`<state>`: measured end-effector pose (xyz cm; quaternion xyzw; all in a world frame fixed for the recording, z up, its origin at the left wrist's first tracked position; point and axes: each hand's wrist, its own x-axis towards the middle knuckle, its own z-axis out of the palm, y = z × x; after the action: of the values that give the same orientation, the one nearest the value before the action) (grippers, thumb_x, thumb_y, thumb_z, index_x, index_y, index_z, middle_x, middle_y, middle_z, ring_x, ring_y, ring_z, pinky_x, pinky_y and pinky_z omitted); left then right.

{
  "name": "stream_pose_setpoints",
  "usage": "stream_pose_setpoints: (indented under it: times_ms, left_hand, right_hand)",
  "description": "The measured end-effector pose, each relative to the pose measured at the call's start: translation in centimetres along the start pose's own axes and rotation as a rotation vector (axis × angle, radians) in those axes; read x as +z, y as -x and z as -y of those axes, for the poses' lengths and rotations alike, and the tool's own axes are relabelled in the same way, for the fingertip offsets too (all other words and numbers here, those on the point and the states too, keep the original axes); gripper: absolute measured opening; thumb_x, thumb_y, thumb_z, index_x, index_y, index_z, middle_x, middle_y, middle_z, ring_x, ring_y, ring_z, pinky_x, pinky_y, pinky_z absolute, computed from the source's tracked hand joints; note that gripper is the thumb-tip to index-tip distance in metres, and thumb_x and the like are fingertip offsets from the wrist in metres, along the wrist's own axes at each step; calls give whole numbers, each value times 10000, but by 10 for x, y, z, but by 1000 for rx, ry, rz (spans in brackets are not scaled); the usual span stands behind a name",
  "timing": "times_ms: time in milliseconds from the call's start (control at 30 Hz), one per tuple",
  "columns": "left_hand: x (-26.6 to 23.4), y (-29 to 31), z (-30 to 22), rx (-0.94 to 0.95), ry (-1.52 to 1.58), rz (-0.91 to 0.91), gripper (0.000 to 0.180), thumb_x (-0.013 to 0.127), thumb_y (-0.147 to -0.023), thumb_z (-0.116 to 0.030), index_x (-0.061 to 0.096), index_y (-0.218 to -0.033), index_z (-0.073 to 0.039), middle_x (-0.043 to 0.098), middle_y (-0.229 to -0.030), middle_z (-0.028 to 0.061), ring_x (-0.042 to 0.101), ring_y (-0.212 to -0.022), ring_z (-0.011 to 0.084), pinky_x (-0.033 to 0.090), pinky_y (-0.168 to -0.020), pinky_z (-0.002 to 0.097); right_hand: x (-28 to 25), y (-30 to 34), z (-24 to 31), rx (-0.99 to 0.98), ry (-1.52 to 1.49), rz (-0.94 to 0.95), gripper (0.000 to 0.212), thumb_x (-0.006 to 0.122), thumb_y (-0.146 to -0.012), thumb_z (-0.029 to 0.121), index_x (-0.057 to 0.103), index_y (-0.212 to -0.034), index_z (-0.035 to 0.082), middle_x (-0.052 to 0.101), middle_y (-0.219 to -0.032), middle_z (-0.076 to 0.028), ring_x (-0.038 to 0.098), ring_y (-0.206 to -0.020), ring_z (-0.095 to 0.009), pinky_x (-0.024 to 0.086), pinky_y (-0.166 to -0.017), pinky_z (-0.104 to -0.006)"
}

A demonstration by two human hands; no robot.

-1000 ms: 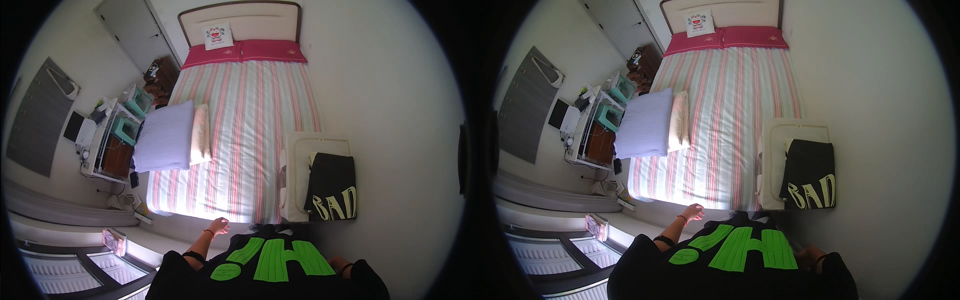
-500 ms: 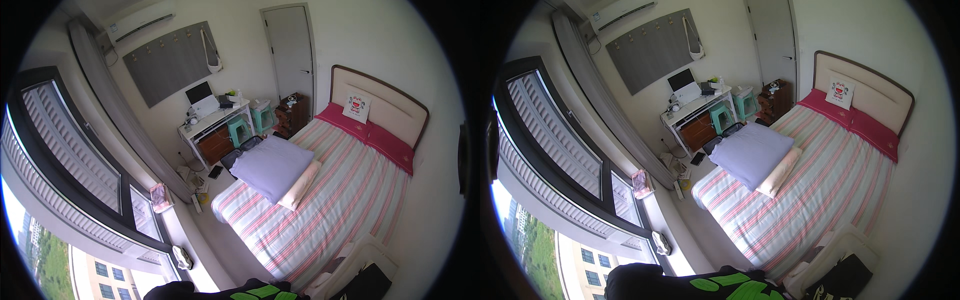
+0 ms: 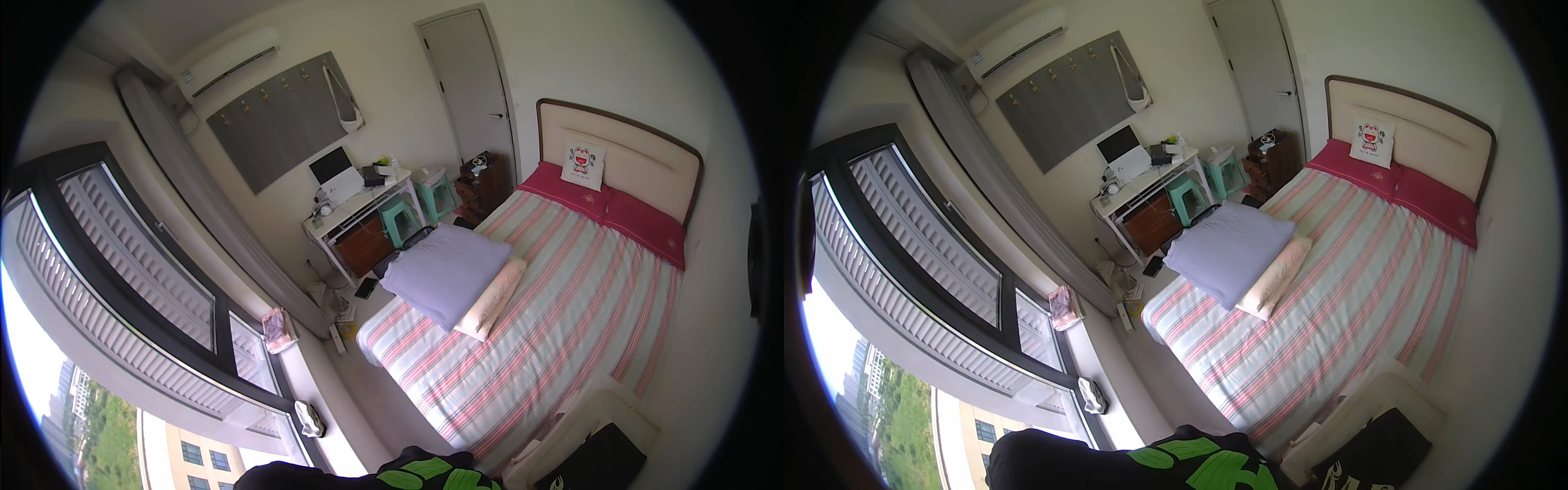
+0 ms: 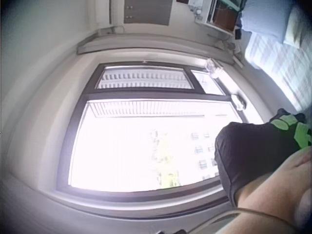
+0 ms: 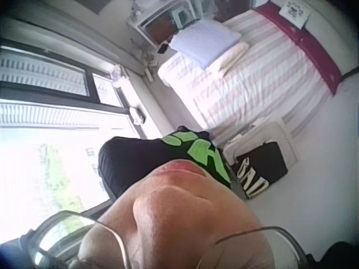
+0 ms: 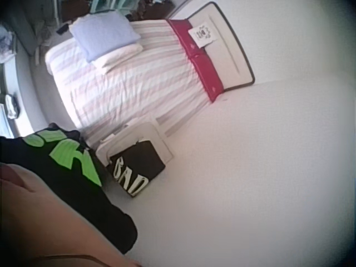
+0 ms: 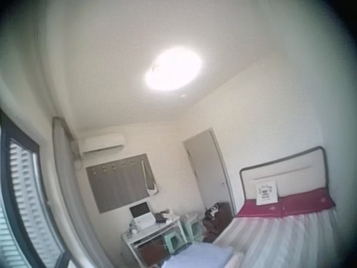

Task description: The person places pink pillows on a bed, moves a white pillow from a desk to the bed, and then places folded garments into a white storage box.

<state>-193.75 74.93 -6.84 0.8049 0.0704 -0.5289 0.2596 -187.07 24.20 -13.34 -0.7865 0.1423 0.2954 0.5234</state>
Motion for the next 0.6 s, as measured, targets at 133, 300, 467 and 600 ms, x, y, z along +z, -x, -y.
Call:
stream_pose_setpoints:
  times_ms: [133,300,467,600]
  left_hand:
    - [14,18,18,-26,-3,-6,355,526,-912,-246,578,-1244,-133,694,-1057,101,662,-877,239,553,-768,377]
    - [34,46,49,-80,20,-5,346,529,-908,-250,588,-1225,-127,695,-1052,107,663,-881,246,551,-773,381]
    - [58,75,93,-151,63,38,337,531,-904,-255,598,-1206,-121,697,-1047,112,663,-885,253,548,-777,385]
    - [81,87,135,-189,116,109,331,533,-901,-258,606,-1191,-116,698,-1043,116,664,-888,259,546,-781,388]
  right_hand:
    - [2,6,-44,45,-62,-38,541,566,-909,422,554,-1307,54,559,-1275,-220,592,-1079,-337,493,-889,-456]
    - [14,9,-88,116,-110,-69,529,567,-912,414,559,-1298,51,567,-1260,-217,597,-1064,-333,497,-879,-454]
    - [32,13,-113,204,-109,-78,517,568,-914,405,563,-1289,48,575,-1245,-214,601,-1048,-328,501,-868,-451]
    - [48,9,-112,258,-75,-66,508,568,-916,398,567,-1282,46,581,-1233,-211,605,-1036,-325,503,-860,-450]
